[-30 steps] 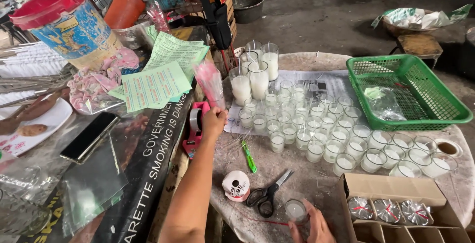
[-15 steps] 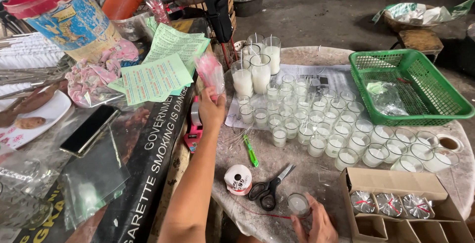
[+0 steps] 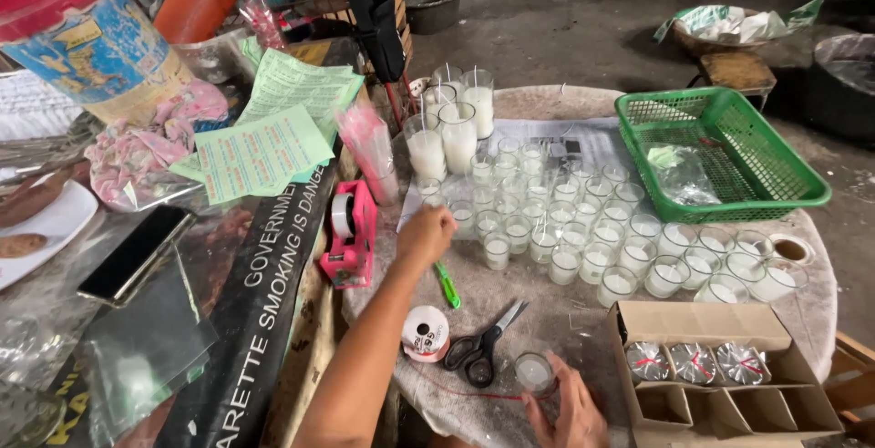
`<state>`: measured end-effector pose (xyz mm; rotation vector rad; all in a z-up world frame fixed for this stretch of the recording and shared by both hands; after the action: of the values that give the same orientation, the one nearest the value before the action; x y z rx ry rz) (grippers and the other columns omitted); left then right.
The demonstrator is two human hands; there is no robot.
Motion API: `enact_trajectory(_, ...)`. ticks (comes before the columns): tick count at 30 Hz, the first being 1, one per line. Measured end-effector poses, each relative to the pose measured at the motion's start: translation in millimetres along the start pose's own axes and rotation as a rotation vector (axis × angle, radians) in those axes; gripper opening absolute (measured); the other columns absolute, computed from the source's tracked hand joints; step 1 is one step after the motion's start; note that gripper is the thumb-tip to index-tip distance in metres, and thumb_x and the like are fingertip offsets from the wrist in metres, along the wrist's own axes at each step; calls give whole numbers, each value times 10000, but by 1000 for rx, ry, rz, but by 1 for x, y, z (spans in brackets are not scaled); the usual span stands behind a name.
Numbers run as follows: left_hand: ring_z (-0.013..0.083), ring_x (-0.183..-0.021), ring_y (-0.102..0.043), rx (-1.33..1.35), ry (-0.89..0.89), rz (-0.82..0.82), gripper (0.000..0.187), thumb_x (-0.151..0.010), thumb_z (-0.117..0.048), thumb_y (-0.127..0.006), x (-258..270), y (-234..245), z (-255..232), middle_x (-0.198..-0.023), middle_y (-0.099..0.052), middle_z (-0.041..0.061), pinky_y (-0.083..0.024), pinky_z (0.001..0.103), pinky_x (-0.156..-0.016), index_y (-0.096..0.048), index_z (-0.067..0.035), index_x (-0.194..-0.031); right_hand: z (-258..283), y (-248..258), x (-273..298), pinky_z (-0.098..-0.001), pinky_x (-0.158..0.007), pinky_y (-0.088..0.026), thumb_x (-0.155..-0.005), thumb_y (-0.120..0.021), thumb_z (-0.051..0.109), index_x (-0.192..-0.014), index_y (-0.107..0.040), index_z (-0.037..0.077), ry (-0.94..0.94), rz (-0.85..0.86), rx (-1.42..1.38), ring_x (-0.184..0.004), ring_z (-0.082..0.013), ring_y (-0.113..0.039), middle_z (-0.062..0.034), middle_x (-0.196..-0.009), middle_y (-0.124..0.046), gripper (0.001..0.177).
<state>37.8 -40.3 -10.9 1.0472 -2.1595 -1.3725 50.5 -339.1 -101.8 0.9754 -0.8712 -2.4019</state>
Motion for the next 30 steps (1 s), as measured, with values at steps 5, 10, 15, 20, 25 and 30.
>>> enact_trajectory(5, 171, -702, -565, 181, -88, -67, 179, -814, -326, -510, 9, 52, -2, -829, -579, -2, -404, 325, -621, -579, -164, -784, 3, 4, 0, -286, -532, -530, -701, -550, 389, -1166, -449, 199, 20, 26, 16, -858, -144, -601, 33, -997, -579, 512)
enact_trajectory(10, 119, -660, -606, 607, -180, 33, 91, -835, -159, -508, 33, 78, -8, -764, -646, 54, -475, 248, -649, -530, -76, -804, 9, 19, -3, -322, -517, -514, -667, -576, 416, -1232, -391, 189, -19, 27, -101, -884, -153, -578, -26, -1128, -508, 636)
enact_trajectory(15, 134, -636, -563, 753, -315, 202, 77, -855, -119, -492, 71, 95, -30, -680, -596, 52, -453, 247, -629, -520, -59, -815, 18, 38, -3, -344, -919, -409, -768, -528, 237, -1192, -413, 8, 253, -181, -398, -1104, -264, -471, -177, -1169, -460, 496)
enact_trajectory(20, 93, -606, -584, 452, -342, 508, 62, -825, -137, -508, 131, 103, -72, -677, -609, 20, -474, 226, -592, -563, -116, -807, 66, 89, -22, -291, -760, -468, -783, -485, 263, -1157, -449, 5, 174, -184, -400, -1104, -251, -457, -162, -1170, -487, 456)
enact_trajectory(25, 165, -584, -599, 190, -897, 535, 37, -751, -164, -532, 185, 94, -96, -704, -638, -22, -404, 307, -520, -566, -153, -743, 80, 115, -41, -357, -906, -400, -806, -513, 250, -1097, -478, -11, 428, 132, -391, -1058, -270, -506, -155, -1115, -526, 392)
enact_trajectory(30, 120, -564, -591, 112, -745, 360, 66, -813, -165, -520, 196, 92, -51, -646, -617, -43, -436, 290, -505, -539, -149, -752, 57, 126, -22, -272, -586, -444, -866, -374, 236, -805, -582, 101, 349, 447, -450, -625, -167, -614, -9, -728, -646, 255)
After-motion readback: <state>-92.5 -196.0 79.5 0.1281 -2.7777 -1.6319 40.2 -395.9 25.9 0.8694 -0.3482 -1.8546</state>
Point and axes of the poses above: each hand's wrist, its own x-axis away from the middle knuckle, its own y-axis out of the back of the hand, z = x × y, the point moved 1 cm from there along -x, towards the middle knuckle
